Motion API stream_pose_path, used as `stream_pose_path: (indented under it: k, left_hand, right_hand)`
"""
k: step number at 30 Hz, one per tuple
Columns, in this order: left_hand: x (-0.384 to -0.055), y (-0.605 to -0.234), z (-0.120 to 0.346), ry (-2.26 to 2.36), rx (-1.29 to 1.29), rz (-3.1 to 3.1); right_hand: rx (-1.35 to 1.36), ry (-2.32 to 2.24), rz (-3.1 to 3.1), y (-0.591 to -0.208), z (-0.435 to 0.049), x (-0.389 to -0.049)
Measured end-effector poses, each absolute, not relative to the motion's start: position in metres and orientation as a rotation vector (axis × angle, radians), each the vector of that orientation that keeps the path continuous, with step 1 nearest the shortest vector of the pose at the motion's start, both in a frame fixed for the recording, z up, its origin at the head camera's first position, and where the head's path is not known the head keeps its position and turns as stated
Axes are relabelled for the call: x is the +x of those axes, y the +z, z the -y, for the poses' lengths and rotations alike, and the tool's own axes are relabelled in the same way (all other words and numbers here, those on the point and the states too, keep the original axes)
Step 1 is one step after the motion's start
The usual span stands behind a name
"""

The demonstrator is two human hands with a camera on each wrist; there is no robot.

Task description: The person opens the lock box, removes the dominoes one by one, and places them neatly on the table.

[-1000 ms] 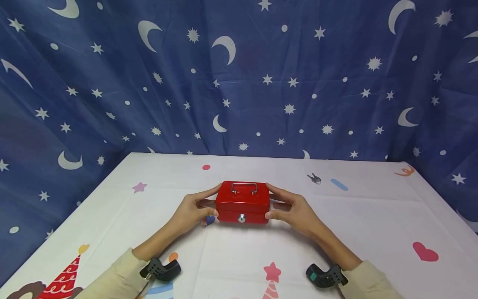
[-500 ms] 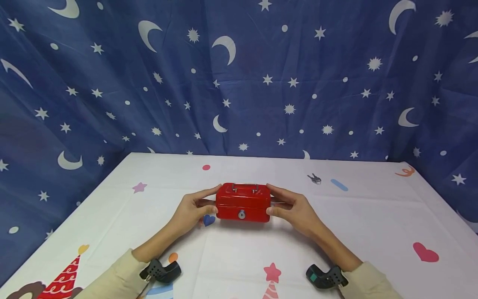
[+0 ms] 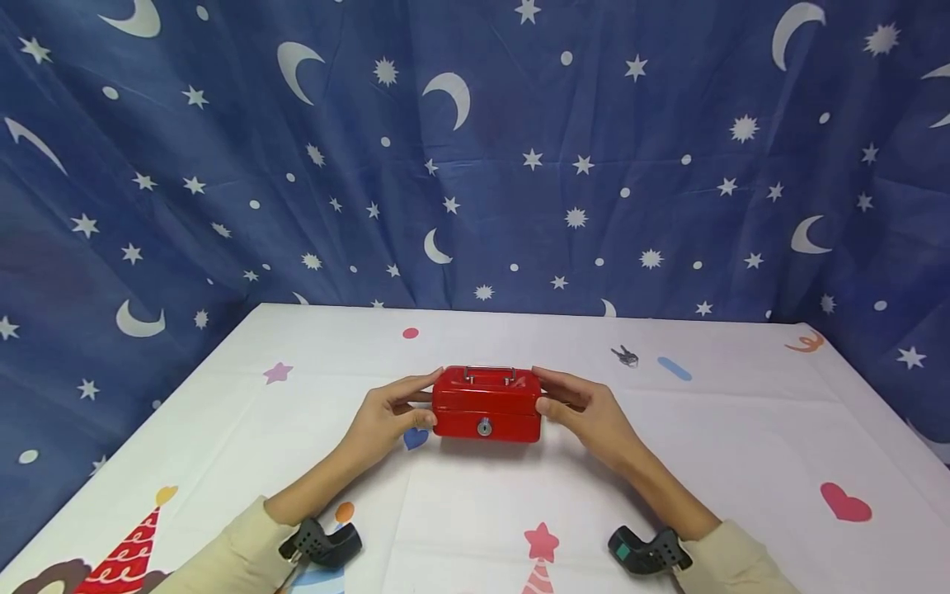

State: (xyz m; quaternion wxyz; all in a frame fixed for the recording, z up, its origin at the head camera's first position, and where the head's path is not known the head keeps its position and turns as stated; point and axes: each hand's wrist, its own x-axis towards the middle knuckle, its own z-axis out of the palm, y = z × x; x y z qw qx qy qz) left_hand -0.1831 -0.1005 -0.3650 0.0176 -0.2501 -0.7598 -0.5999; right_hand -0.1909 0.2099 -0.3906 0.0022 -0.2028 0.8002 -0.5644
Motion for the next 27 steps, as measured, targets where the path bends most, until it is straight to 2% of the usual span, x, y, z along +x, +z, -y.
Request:
stream_pose_path:
  k: [16,27]
  left_hand:
    - [-0.1797,-0.3619,0.0975,-1.818,-0.774,2.381]
    - [-0.1819,-0.3639,0.0952,-1.701,-1.038,2.335]
  right_hand:
    - [-0.579,-1.795,-2.536,-0.3874,-0.208,-0.1902]
    - [-0.532,-1.839,-2.493,-0.385,-0.2045,-0.1914]
